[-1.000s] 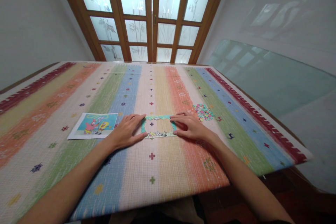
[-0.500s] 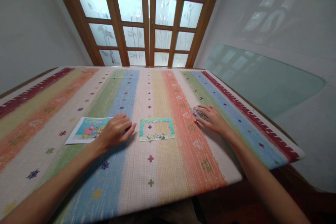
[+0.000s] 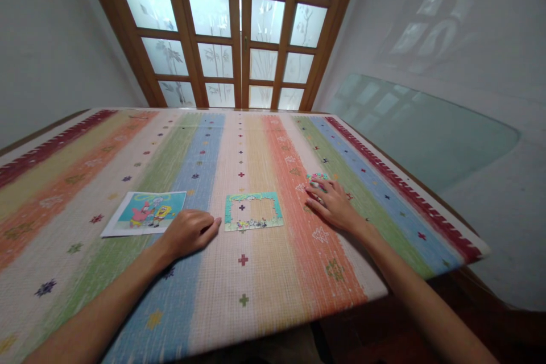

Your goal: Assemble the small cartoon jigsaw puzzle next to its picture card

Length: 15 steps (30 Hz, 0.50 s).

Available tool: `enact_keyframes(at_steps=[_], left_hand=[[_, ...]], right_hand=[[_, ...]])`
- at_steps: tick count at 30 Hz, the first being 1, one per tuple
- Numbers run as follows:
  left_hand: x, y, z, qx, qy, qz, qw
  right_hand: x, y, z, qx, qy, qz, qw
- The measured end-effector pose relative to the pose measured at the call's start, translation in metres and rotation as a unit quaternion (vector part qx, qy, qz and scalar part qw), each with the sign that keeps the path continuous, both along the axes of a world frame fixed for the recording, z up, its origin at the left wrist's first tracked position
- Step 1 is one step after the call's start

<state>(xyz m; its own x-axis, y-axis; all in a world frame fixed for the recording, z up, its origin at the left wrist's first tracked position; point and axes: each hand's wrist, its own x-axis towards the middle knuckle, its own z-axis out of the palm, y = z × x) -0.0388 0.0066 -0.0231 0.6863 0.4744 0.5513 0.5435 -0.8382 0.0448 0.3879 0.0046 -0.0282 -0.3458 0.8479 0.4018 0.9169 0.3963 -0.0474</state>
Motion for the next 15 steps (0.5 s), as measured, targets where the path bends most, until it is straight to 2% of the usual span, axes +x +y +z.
enact_keyframes(at_steps=[5, 10, 15], left_hand=[[-0.002, 0.001, -0.002, -0.006, 0.013, -0.002, 1.0], [-0.002, 0.0, -0.001, -0.007, 0.005, -0.003, 1.0], [-0.002, -0.001, 0.001, -0.012, -0.004, -0.004, 1.0]], right_hand=[[-0.007, 0.002, 0.0, -0.011, -0.009, 0.068, 0.998], [-0.01, 0.022, 0.006, -0.023, -0.01, 0.12, 0.992], [-0.003, 0.043, 0.018, -0.002, 0.026, 0.067, 0.997]])
